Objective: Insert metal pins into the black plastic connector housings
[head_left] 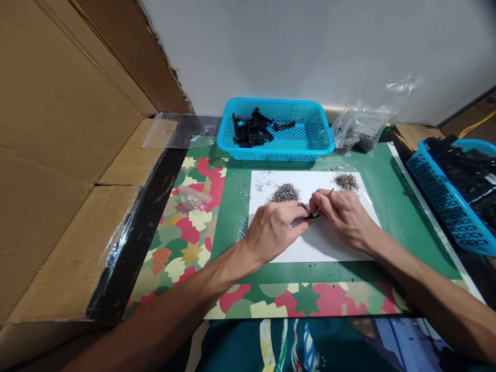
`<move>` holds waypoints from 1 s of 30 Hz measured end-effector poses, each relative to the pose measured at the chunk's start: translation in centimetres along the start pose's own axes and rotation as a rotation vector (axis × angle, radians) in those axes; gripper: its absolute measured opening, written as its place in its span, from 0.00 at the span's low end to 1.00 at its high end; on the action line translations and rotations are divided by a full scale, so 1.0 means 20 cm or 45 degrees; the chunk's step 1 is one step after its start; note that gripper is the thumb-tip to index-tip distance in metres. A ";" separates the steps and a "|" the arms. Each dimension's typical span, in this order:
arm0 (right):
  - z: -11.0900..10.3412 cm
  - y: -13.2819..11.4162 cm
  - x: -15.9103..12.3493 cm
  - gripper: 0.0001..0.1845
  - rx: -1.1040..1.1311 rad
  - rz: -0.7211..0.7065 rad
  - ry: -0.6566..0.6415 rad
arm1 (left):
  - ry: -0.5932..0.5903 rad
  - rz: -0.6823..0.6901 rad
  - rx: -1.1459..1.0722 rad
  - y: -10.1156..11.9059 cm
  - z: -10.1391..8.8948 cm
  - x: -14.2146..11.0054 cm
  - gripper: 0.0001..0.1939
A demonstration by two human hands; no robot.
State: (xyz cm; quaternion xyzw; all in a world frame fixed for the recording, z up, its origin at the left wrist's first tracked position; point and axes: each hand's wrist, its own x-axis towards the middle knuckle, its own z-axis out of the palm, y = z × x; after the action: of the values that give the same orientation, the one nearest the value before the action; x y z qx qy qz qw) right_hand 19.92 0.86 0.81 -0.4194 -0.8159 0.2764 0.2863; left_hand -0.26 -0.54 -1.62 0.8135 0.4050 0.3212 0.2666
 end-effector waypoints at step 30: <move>-0.15 0.18 0.03 0.28 0.523 0.119 0.624 | 0.239 0.035 -0.089 0.01 -0.03 0.01 0.09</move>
State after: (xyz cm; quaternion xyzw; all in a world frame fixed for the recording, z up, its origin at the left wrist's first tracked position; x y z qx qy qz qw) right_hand 23.55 3.81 0.55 -0.4440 -0.6298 0.3389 0.5397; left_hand -0.64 -0.43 -1.03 0.7754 0.4056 0.4135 0.2513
